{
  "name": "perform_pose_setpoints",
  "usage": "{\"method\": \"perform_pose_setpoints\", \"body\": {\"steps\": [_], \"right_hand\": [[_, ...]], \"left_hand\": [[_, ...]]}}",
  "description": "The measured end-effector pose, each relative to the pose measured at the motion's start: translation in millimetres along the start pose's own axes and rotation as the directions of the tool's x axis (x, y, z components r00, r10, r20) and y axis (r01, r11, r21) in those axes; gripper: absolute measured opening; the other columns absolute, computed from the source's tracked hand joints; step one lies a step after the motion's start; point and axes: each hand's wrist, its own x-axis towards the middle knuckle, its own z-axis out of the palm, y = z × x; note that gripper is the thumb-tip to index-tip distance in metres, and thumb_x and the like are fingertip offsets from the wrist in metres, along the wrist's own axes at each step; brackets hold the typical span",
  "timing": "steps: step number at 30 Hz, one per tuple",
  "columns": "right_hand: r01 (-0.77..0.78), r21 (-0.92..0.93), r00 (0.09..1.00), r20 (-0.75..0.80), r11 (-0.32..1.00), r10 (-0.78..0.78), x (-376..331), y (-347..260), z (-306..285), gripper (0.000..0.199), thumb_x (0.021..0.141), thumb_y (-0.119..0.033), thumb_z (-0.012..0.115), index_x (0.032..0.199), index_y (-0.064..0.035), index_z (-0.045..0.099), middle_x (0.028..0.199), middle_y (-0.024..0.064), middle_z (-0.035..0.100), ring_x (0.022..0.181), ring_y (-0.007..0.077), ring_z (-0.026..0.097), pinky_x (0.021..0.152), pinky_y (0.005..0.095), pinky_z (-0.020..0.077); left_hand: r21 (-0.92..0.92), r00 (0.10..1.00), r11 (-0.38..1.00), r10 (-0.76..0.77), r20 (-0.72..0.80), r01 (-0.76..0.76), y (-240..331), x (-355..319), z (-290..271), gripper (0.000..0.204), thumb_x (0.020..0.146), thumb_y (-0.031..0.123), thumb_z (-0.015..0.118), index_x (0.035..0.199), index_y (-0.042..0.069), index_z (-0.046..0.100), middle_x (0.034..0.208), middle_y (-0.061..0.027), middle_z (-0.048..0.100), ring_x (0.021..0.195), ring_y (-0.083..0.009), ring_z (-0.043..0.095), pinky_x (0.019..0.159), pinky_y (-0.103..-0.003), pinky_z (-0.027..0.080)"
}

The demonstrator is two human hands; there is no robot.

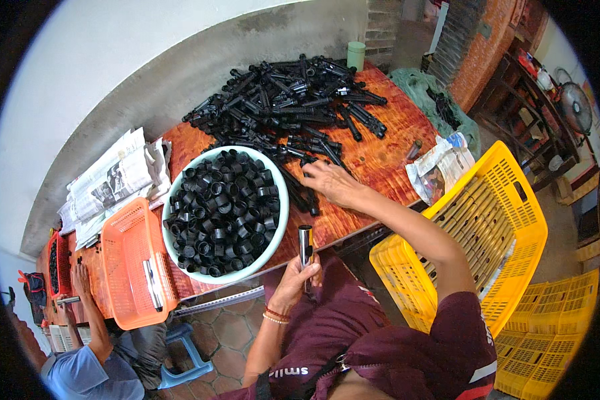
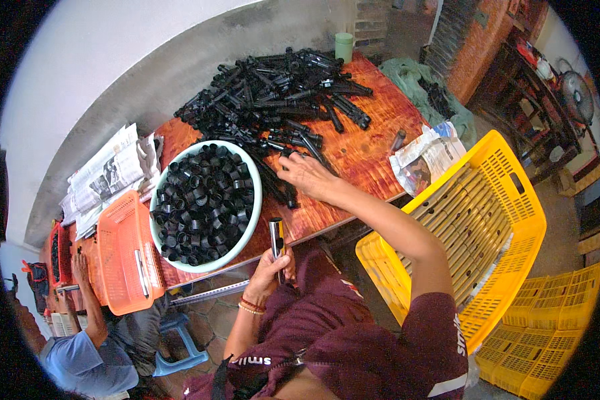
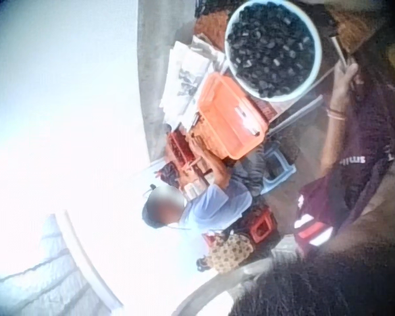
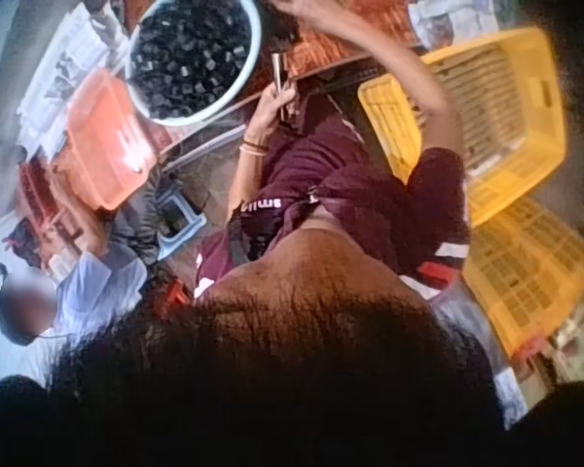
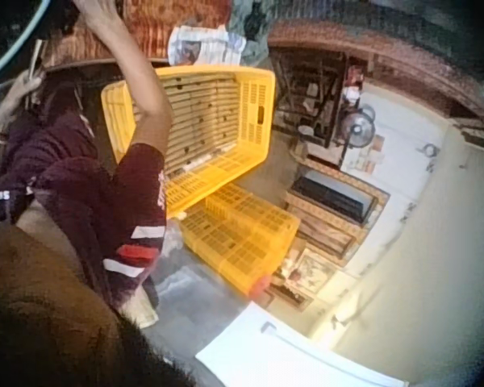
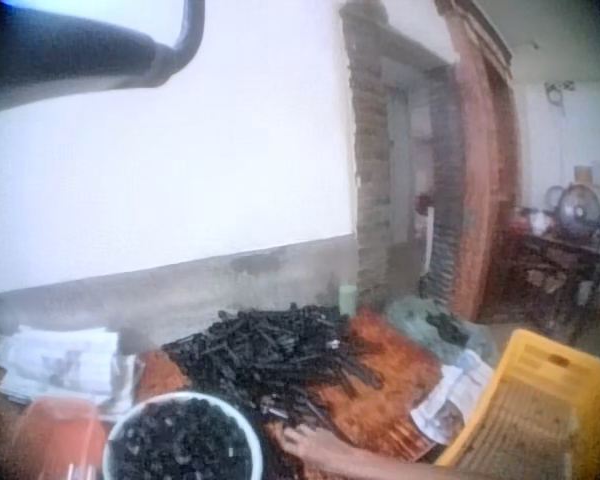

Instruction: The person repeatedly picks black cylindrical parts from a bowl and a table, inserts them into a metal rod, and places the assembled units into a yellow basket. The person also briefly handles a newspaper to cover the basket before continuing the assembly.

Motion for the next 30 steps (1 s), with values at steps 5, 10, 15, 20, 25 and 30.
{"method": "perform_pose_setpoints", "body": {"steps": [5,10,15,20,25,30], "right_hand": [[0.291,-0.259,0.953,-0.007,0.921,-0.303,1.9,20.2,26.0,0.017,0.084,-0.007,0.05,0.1,-0.009,0.056,0.114,0.0095,0.055,0.122,0.0236,0.047,0.099,0.0403,0.036],[0.372,-0.371,0.899,-0.086,0.851,-0.43,-16.2,14.2,7.6,0.022,0.08,-0.009,0.057,0.102,-0.0076,0.054,0.107,0.011,0.054,0.105,0.0243,0.056,0.089,0.0401,0.0426],[0.183,-0.185,0.979,-0.057,0.965,-0.196,-47.4,-15.1,-43.5,0.027,0.078,-0.01,0.059,0.104,-0.0065,0.054,0.103,0.0119,0.053,0.092,0.0259,0.06,0.079,0.0404,0.0468],[-0.208,0.404,0.935,-0.186,0.891,0.302,-88.9,-43.1,-60.8,0.028,0.082,-0.01,0.057,0.108,-0.0007,0.051,0.093,0.0177,0.052,0.072,0.0369,0.059,0.062,0.0442,0.0485],[-0.368,0.787,0.843,0.058,0.495,0.534,-115.3,-77.3,-63.1,0.038,0.098,-0.026,0.048,0.123,0.0022,0.052,0.069,0.0033,0.056,0.064,0.0125,0.056,0.06,0.0292,0.0468],[-0.421,0.907,0.763,0.357,-0.005,0.539,-147.5,-85.0,-66.0,0.038,0.103,-0.032,0.038,0.119,-0.0014,0.052,0.065,-0.0004,0.049,0.056,0.0075,0.051,0.053,0.0213,0.0417]], "left_hand": [[0.005,0.998,1.0,0.014,-0.068,-0.014,-10.6,-5.5,-3.9,0.034,0.09,0.041,0.065,0.089,0.01,0.05,0.063,0.0013,0.046,0.056,-0.0102,0.048,0.055,-0.027,0.043],[-0.063,0.995,0.998,-0.018,-0.097,0.012,-12.7,-6.3,1.1,0.037,0.089,0.044,0.065,0.091,0.01,0.05,0.064,0.0019,0.046,0.055,-0.0095,0.045,0.054,-0.026,0.041],[-0.027,0.998,0.999,0.041,-0.041,-0.042,-10.0,-2.9,6.1,0.037,0.089,0.043,0.064,0.093,0.01,0.05,0.063,0.0021,0.046,0.055,-0.0091,0.045,0.054,-0.025,0.041],[-0.086,0.998,0.995,0.039,-0.053,-0.043,-6.1,8.8,15.6,0.035,0.091,0.042,0.063,0.093,0.01,0.05,0.064,0.002,0.046,0.055,-0.0091,0.047,0.053,-0.025,0.041],[-0.263,0.997,0.963,0.051,-0.054,-0.063,9.7,46.3,32.3,0.033,0.098,0.043,0.049,0.104,0.011,0.049,0.074,-0.0015,0.05,0.065,-0.0145,0.051,0.064,-0.032,0.048],[-0.469,0.993,0.876,0.119,-0.024,-0.117,28.0,82.8,45.1,0.032,0.1,0.041,0.044,0.112,0.011,0.049,0.092,-0.0035,0.05,0.085,-0.0172,0.053,0.079,-0.036,0.048]]}}
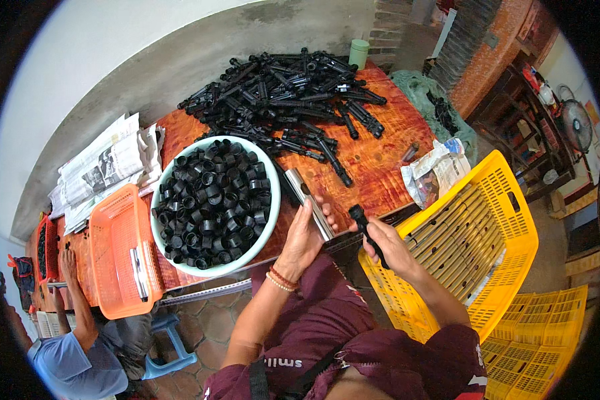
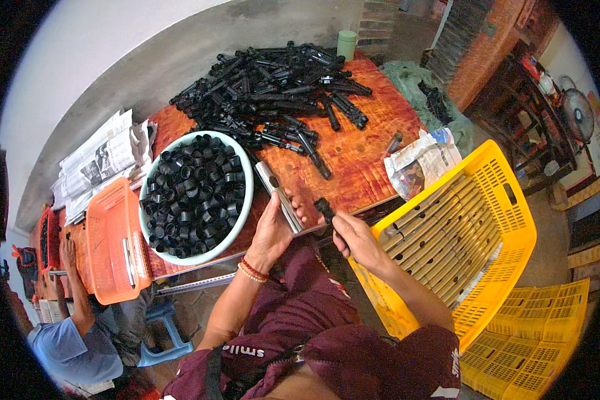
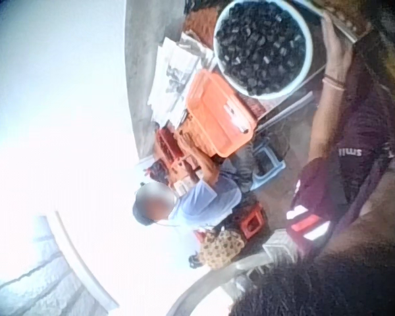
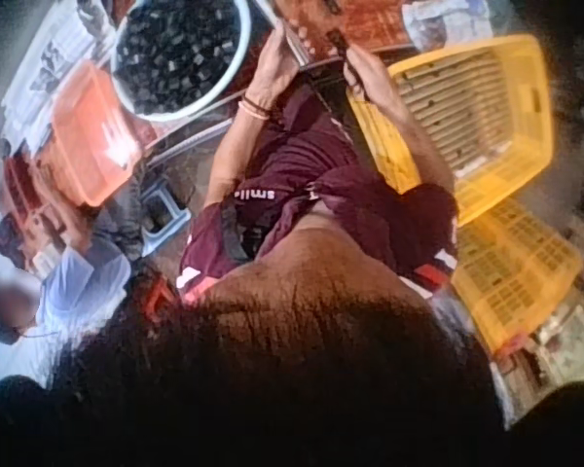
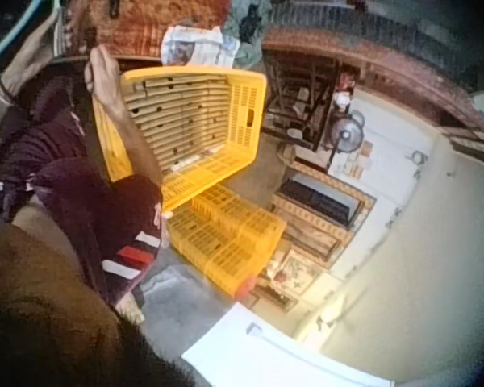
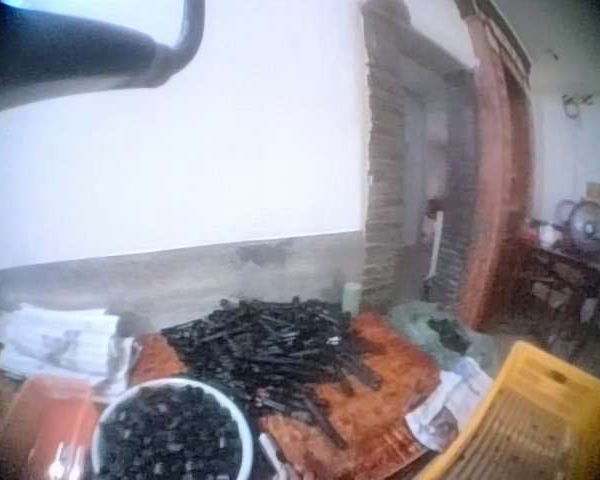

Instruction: The person repeatedly picks black cylindrical parts from a bowl and a table, inserts them into a metal rod, and places the assembled units into a yellow basket. The person also briefly handles a newspaper to cover the basket before continuing the assembly.

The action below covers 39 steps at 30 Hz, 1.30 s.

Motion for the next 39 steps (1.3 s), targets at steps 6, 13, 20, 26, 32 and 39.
{"method": "perform_pose_setpoints", "body": {"steps": [6,13,20,26,32,39], "right_hand": [[-0.152,0.128,0.987,0.075,0.98,0.144,-25.7,-4.1,7.6,0.026,0.102,-0.025,0.042,0.112,-0.0022,0.051,0.068,0.001,0.051,0.049,0.0072,0.05,0.048,0.0204,0.041],[-0.157,-0.038,0.986,0.055,0.987,0.159,-17.5,-2.9,25.9,0.025,0.098,-0.03,0.051,0.096,-0.006,0.052,0.063,-0.0032,0.048,0.048,0.0046,0.042,0.043,0.0211,0.033],[-0.148,-0.099,0.988,0.019,0.984,0.151,-12.4,5.6,35.3,0.029,0.098,-0.033,0.051,0.09,-0.0063,0.054,0.064,-0.0034,0.047,0.051,0.0051,0.043,0.045,0.0222,0.0349],[-0.173,-0.027,0.985,0.004,0.985,0.173,-13.1,3.8,44.5,0.029,0.099,-0.032,0.048,0.096,-0.0053,0.058,0.064,-0.0031,0.047,0.051,0.0055,0.043,0.045,0.0217,0.0352],[-0.164,-0.016,0.985,0.046,0.986,0.165,-10.0,1.1,44.7,0.03,0.1,-0.033,0.047,0.099,-0.0045,0.058,0.064,-0.0032,0.046,0.051,0.0054,0.043,0.045,0.0208,0.0351],[-0.124,0.036,0.992,-0.002,0.992,0.124,-4.2,0.1,49.3,0.028,0.099,-0.033,0.049,0.09,-0.0068,0.051,0.066,-0.003,0.047,0.051,0.0047,0.042,0.045,0.0208,0.0345]], "left_hand": [[-0.225,0.998,0.974,0.004,0.057,0.009,-4.9,16.4,13.4,0.03,0.099,0.04,0.049,0.107,0.012,0.05,0.088,-0.0017,0.046,0.081,-0.0157,0.047,0.077,-0.032,0.045],[-0.258,0.998,0.965,0.054,0.026,-0.045,-15.1,15.4,19.5,0.024,0.094,0.037,0.06,0.095,0.015,0.049,0.079,0.0027,0.043,0.073,-0.0105,0.045,0.073,-0.029,0.043],[-0.138,0.995,0.986,0.093,0.022,-0.089,-10.3,5.2,25.5,0.032,0.093,0.044,0.059,0.086,0.016,0.044,0.075,0.0034,0.039,0.069,-0.0096,0.041,0.069,-0.028,0.041],[-0.036,0.989,0.988,0.149,-0.024,-0.149,-9.1,0.6,29.9,0.033,0.093,0.043,0.059,0.085,0.016,0.043,0.076,0.0029,0.039,0.069,-0.01,0.041,0.068,-0.027,0.04],[0.037,0.982,0.981,0.19,-0.016,-0.189,-3.8,-0.7,31.3,0.033,0.093,0.045,0.059,0.088,0.016,0.044,0.075,0.0039,0.038,0.067,-0.0088,0.039,0.067,-0.027,0.039],[0.06,0.989,0.987,0.149,0.003,-0.148,-15.7,-1.8,35.7,0.034,0.094,0.041,0.059,0.085,0.014,0.04,0.075,0.0008,0.042,0.067,-0.0097,0.044,0.06,-0.023,0.042]]}}
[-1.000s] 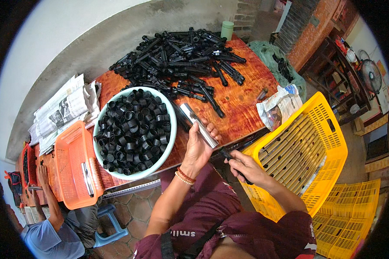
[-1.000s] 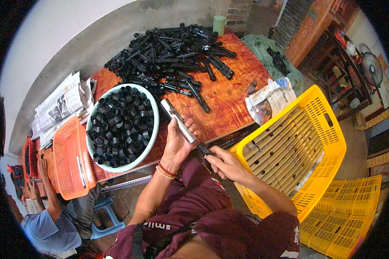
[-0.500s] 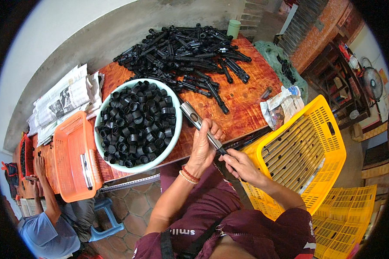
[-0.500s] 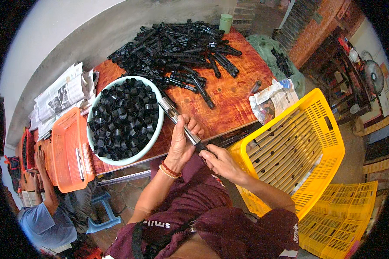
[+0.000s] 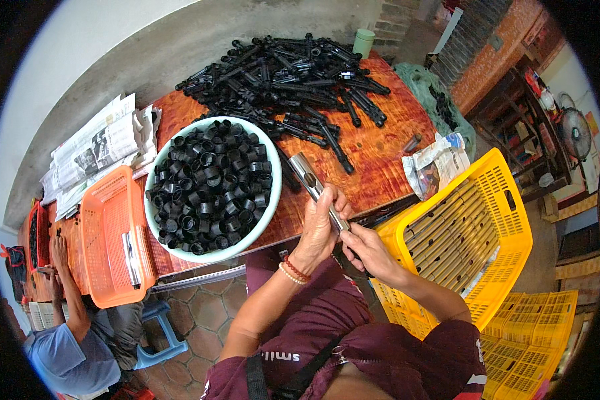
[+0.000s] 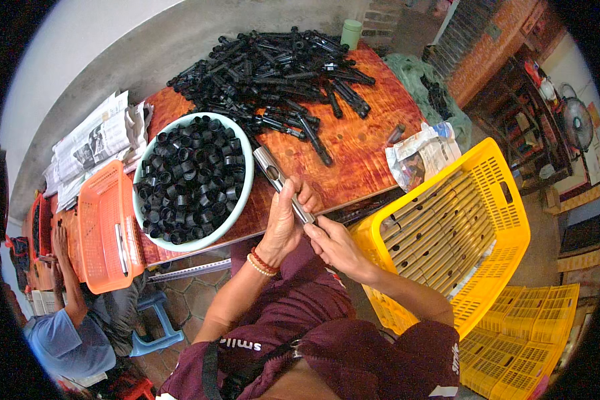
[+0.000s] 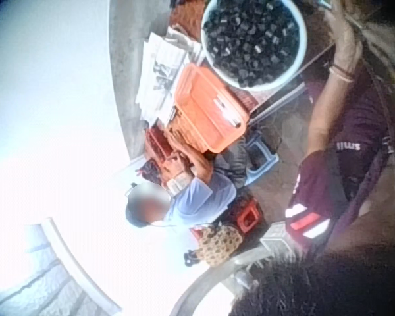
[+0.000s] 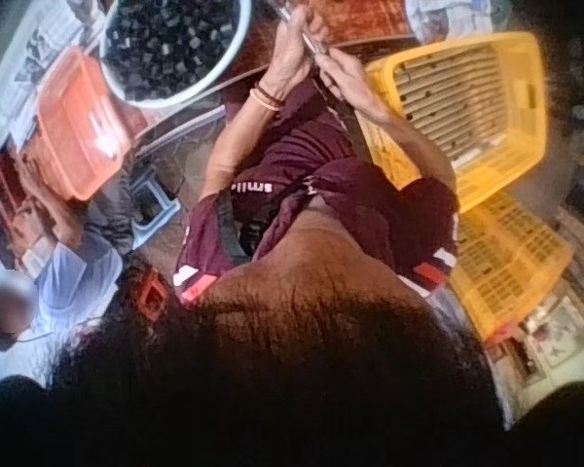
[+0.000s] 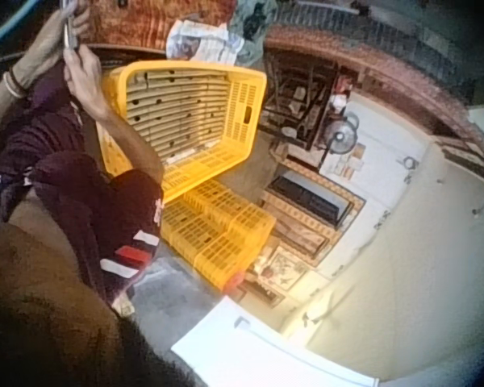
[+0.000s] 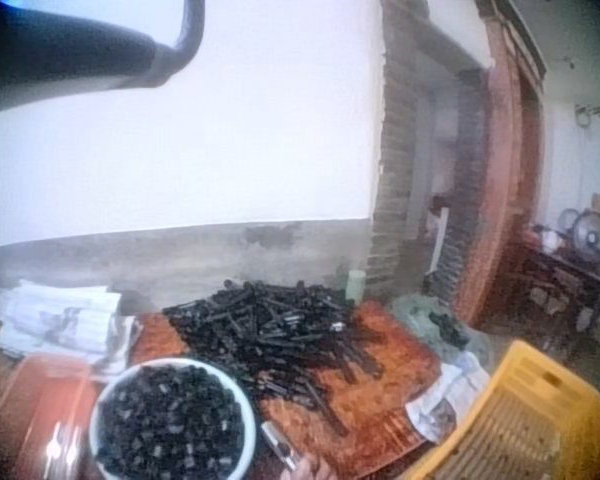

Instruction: The person repeatedly picks black cylindrical parts from a bowl and a table, inserts them into a metal rod, and places the assembled units into a yellow basket. The person also briefly handles a newspaper to cover the basket before continuing the assembly.

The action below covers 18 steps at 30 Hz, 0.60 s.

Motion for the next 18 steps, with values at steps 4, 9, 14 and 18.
{"method": "perform_pose_setpoints", "body": {"steps": [4,9,14,18], "right_hand": [[0.008,0.042,1.0,0.029,0.999,-0.01,1.7,5.6,4.6,0.027,0.098,-0.033,0.05,0.088,-0.0073,0.05,0.069,-0.0023,0.048,0.053,0.0047,0.043,0.045,0.0203,0.0342],[-0.007,0.211,0.983,0.179,0.977,-0.032,6.5,7.0,-2.0,0.024,0.096,-0.026,0.048,0.104,-0.0036,0.054,0.077,0.001,0.054,0.058,0.0063,0.046,0.052,0.0204,0.0379],[-0.045,0.134,0.994,0.1,0.99,0.032,7.4,14.3,1.5,0.023,0.095,-0.026,0.046,0.098,-0.0047,0.054,0.075,0.0014,0.054,0.057,0.0072,0.046,0.051,0.0206,0.0378],[-0.006,0.04,1.0,-0.004,0.999,0.006,8.3,18.8,4.6,0.024,0.094,-0.028,0.047,0.084,-0.0063,0.051,0.068,0.0007,0.052,0.054,0.0085,0.046,0.049,0.0228,0.037]], "left_hand": [[0.05,0.999,0.998,-0.034,-0.003,0.034,5.6,-1.2,-6.9,0.034,0.095,0.042,0.057,0.084,0.014,0.041,0.074,0.0012,0.044,0.068,-0.0099,0.047,0.059,-0.023,0.042],[0.184,0.993,0.978,-0.084,-0.085,0.099,19.8,-6.2,-3.6,0.034,0.095,0.044,0.055,0.084,0.014,0.043,0.075,0.0002,0.049,0.071,-0.0088,0.052,0.053,-0.021,0.042],[0.195,0.995,0.98,-0.029,-0.097,0.047,12.4,-8.2,-9.3,0.035,0.094,0.045,0.058,0.091,0.012,0.046,0.074,0.0002,0.042,0.069,-0.0115,0.044,0.062,-0.025,0.041],[0.149,0.995,0.988,-0.037,-0.089,0.05,6.6,-7.7,-9.1,0.035,0.094,0.044,0.058,0.086,0.013,0.044,0.072,0.0003,0.042,0.068,-0.0117,0.045,0.062,-0.025,0.042]]}}
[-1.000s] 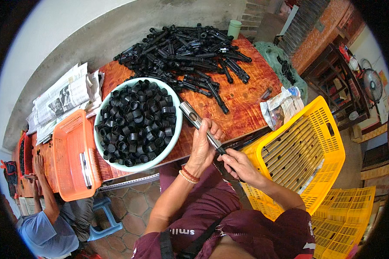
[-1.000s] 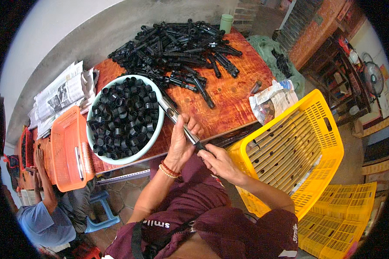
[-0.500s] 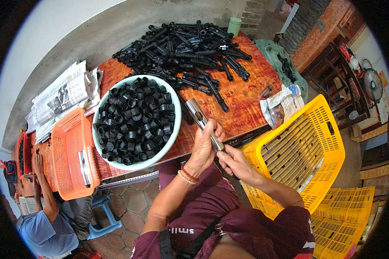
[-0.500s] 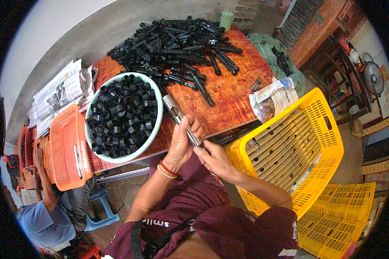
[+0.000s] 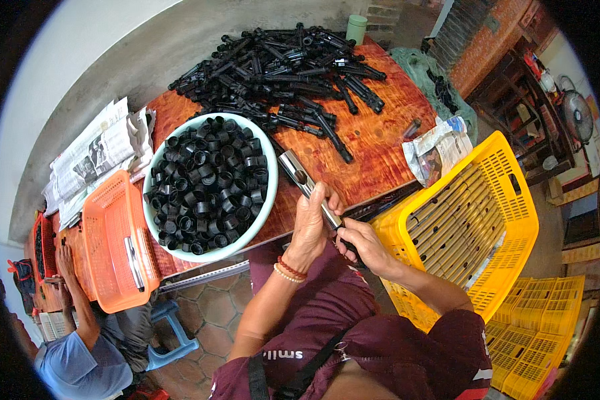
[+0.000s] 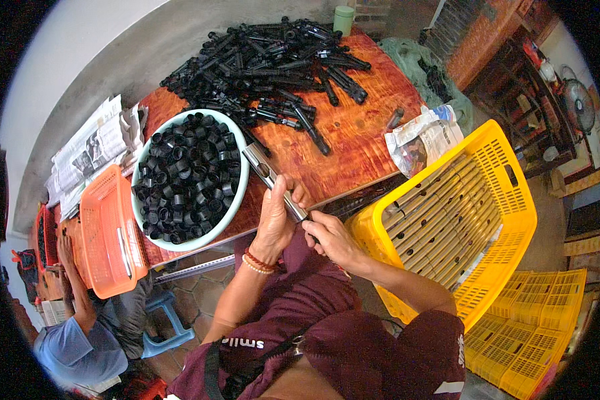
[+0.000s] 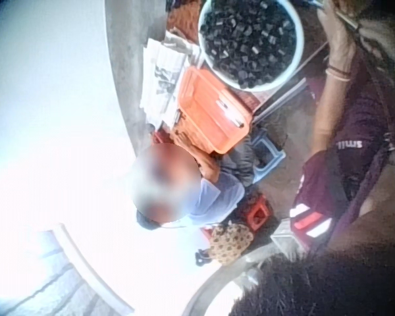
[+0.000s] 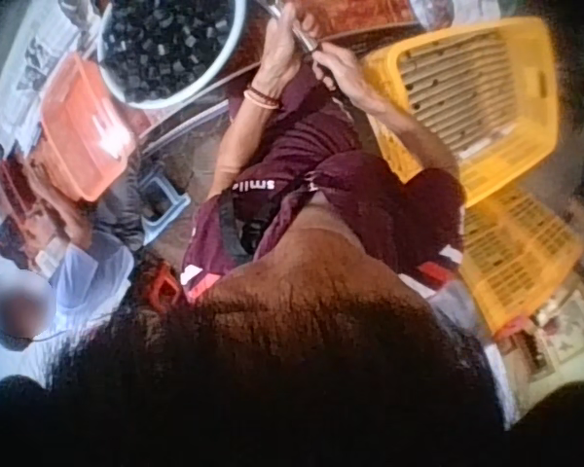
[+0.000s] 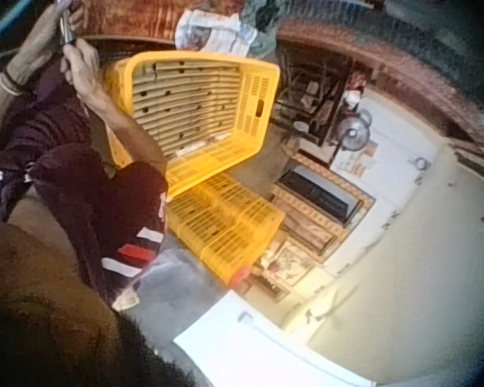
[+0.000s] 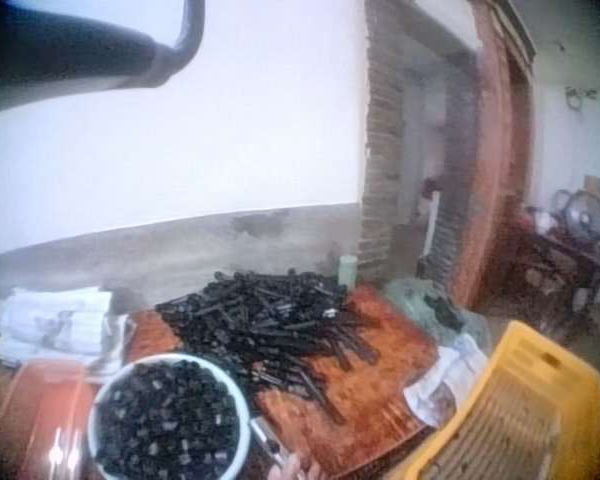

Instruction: The person repeatedly picks black cylindrical parts from a bowl and a table, inserts them into a metal rod, and places the assembled units into a yellow basket. The person also briefly handles a newspaper to cover the basket before continuing the assembly.

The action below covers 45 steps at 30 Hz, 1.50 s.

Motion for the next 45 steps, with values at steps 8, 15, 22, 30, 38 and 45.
{"method": "perform_pose_setpoints", "body": {"steps": [8,15,22,30,38,45], "right_hand": [[-0.01,-0.036,0.997,-0.07,0.999,0.008,-0.9,1.4,0.5,0.027,0.092,-0.028,0.046,0.077,-0.0063,0.051,0.063,0.0002,0.05,0.053,0.0096,0.046,0.049,0.0252,0.0368],[0.019,-0.085,0.99,-0.135,0.996,-0.03,-2.6,-0.3,2.2,0.028,0.091,-0.026,0.046,0.072,-0.0048,0.051,0.06,0.001,0.049,0.056,0.0118,0.045,0.054,0.0287,0.0363],[0.047,-0.138,0.987,-0.147,0.989,-0.067,1.0,5.6,-0.8,0.029,0.089,-0.024,0.047,0.068,-0.0042,0.051,0.059,0.0015,0.048,0.057,0.0116,0.045,0.055,0.0292,0.0354],[0.107,-0.1,0.993,-0.028,0.989,-0.11,3.8,-3.6,-5.6,0.028,0.092,-0.029,0.054,0.084,-0.0023,0.055,0.064,0.0008,0.052,0.057,0.0096,0.05,0.051,0.0256,0.0402],[0.074,-0.025,0.945,0.322,0.997,-0.062,-0.9,-11.1,-11.9,0.024,0.093,-0.027,0.06,0.1,-0.004,0.059,0.062,0.0015,0.057,0.047,0.0101,0.052,0.043,0.0259,0.0409],[0.283,-0.852,0.862,0.025,0.44,-0.506,-7.1,-13.0,-2.7,0.026,0.088,-0.027,0.066,0.095,-0.004,0.057,0.062,0.0207,0.057,0.057,0.0343,0.063,0.052,0.0442,0.0473]], "left_hand": [[0.015,0.997,1.0,0.027,-0.072,-0.026,-10.5,-0.4,4.8,0.033,0.097,0.041,0.054,0.084,0.012,0.043,0.072,-0.0001,0.042,0.068,-0.012,0.042,0.062,-0.026,0.04],[0.016,0.995,0.998,0.062,-0.077,-0.061,-15.3,-1.0,4.9,0.032,0.098,0.039,0.053,0.083,0.012,0.043,0.073,0.0,0.042,0.068,-0.0112,0.042,0.061,-0.025,0.039],[0.018,0.99,0.998,0.07,-0.125,-0.068,-12.7,-3.5,10.9,0.032,0.097,0.033,0.055,0.078,0.011,0.043,0.07,-0.0017,0.044,0.066,-0.0122,0.044,0.059,-0.026,0.041],[0.107,0.994,0.99,0.092,-0.054,-0.086,-4.3,0.1,2.5,0.044,0.093,0.052,0.055,0.083,0.01,0.044,0.077,-0.0026,0.044,0.073,-0.0144,0.046,0.066,-0.03,0.044],[-0.008,0.96,0.962,0.271,-0.064,-0.273,36.8,14.2,-2.3,0.045,0.092,0.047,0.058,0.109,0.007,0.049,0.082,-0.0028,0.053,0.073,-0.0151,0.056,0.07,-0.032,0.052],[-0.179,0.984,0.971,0.142,-0.107,-0.16,44.8,10.8,-1.5,0.026,0.097,0.031,0.057,0.08,0.014,0.045,0.066,0.0038,0.039,0.055,-0.0079,0.038,0.051,-0.024,0.037]]}}
